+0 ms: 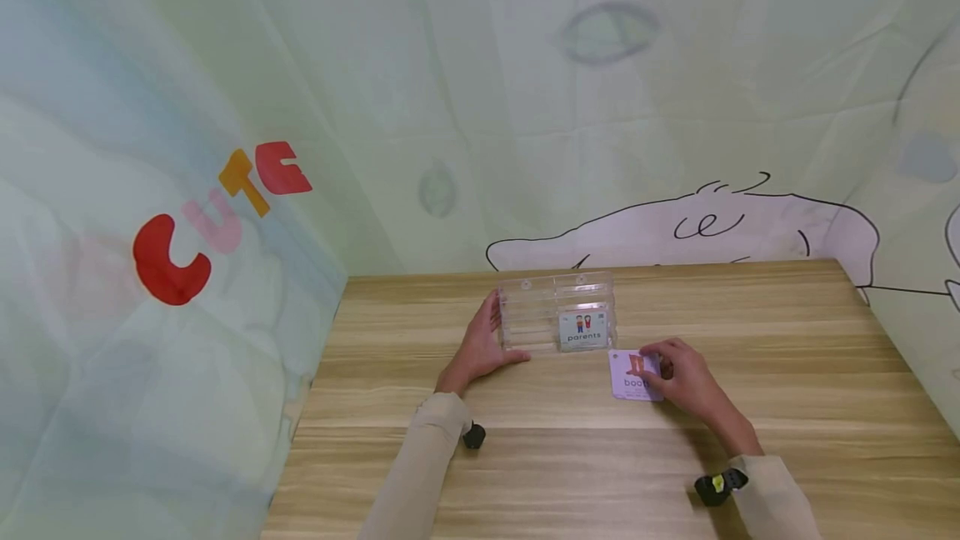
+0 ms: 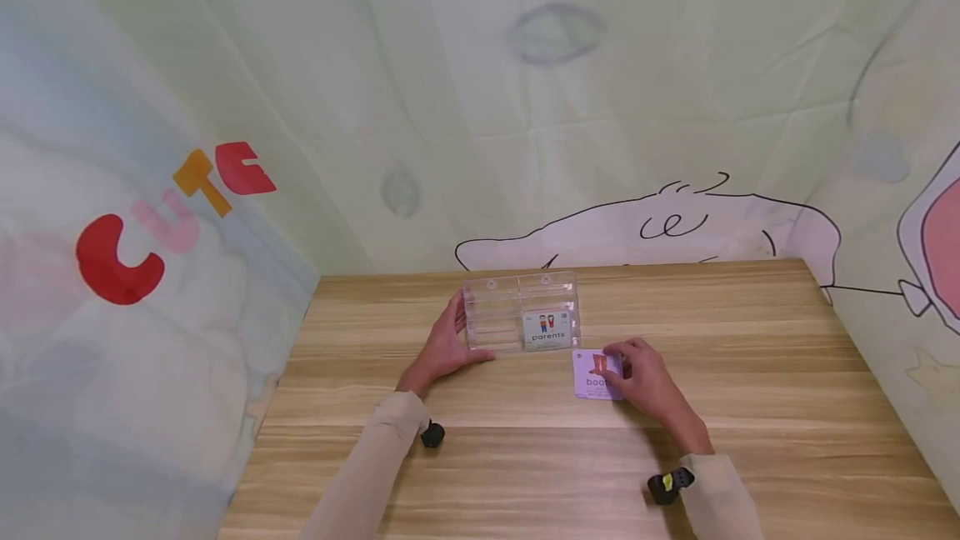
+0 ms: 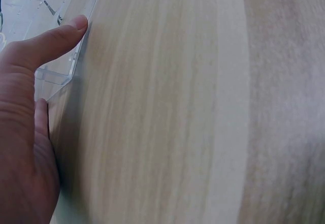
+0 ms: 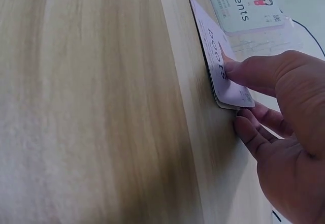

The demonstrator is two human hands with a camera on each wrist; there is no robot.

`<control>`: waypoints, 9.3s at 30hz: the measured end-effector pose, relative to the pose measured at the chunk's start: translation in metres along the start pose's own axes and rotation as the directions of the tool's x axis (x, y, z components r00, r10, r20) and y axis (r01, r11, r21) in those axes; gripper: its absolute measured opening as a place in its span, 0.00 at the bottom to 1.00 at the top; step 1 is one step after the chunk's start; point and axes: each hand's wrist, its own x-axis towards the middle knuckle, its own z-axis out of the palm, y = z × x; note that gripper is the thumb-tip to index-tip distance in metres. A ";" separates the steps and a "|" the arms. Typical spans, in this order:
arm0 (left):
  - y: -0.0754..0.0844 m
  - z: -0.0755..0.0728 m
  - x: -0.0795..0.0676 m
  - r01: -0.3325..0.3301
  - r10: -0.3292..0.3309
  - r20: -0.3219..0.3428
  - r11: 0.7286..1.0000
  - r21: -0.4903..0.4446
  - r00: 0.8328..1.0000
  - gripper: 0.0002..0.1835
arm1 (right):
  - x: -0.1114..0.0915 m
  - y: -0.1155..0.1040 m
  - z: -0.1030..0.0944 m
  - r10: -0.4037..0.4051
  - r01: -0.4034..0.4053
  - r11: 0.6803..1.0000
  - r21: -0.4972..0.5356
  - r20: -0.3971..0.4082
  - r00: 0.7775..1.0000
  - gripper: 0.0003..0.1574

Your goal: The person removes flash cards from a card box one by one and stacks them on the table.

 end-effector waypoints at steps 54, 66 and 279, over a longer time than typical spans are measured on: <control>-0.001 0.000 -0.001 -0.013 0.013 -0.003 0.999 -0.032 1.000 0.73 | 0.013 -0.017 -0.011 -0.020 0.020 1.000 -0.011 -0.027 0.999 0.23; 0.000 0.000 -0.001 0.002 -0.002 -0.001 1.000 0.005 1.000 0.73 | 0.033 -0.035 -0.010 -0.085 0.089 0.992 0.094 -0.041 0.995 0.23; -0.002 -0.001 0.003 0.009 -0.009 0.001 1.000 0.020 1.000 0.74 | 0.010 -0.002 -0.008 -0.086 0.086 0.996 0.003 -0.090 0.992 0.21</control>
